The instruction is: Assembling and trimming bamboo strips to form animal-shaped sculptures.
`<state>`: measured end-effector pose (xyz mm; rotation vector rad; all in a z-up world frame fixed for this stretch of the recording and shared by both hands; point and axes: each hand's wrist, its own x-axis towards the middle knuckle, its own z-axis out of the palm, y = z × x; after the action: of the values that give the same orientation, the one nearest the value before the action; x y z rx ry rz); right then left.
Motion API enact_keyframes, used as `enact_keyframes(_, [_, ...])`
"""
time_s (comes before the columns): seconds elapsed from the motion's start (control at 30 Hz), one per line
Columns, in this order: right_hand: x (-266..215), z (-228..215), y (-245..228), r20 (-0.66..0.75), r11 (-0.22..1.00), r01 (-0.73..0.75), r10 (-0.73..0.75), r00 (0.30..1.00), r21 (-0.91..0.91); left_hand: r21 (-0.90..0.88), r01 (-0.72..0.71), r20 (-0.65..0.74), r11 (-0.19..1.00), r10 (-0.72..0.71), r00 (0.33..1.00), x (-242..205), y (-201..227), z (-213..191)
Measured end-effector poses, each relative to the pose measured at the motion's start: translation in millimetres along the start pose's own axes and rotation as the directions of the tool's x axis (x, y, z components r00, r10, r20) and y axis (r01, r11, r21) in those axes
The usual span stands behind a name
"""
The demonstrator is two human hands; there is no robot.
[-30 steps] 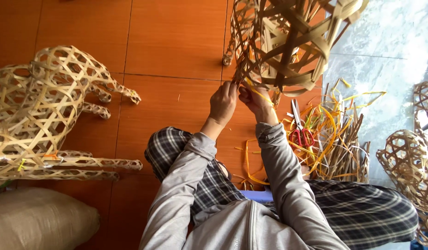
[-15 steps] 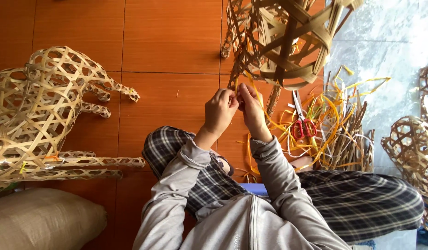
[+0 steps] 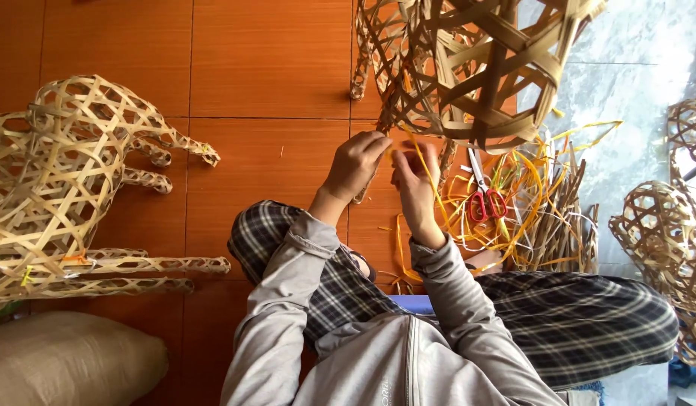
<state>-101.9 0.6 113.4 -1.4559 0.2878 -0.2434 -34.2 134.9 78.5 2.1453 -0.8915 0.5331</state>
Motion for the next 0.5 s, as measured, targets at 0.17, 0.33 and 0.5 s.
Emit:
enact_keyframes(0.17, [-2,-13,19,-0.142,0.949,0.315,-0.313,0.939,-0.005,0.004,-0.005,0.018,1.000,0.005,1.000,3,12,-6])
enact_keyframes(0.33, [-1,-24,-3,0.052,0.711,0.586,-0.618,0.784,-0.389,-0.204,0.024,-0.040,0.979,-0.033,0.999,12,14,1])
enact_keyframes(0.5, [14,-41,-42,0.285,0.567,0.691,-0.642,0.712,-0.448,-0.463,0.211,0.031,0.861,-0.222,0.975,29,22,4])
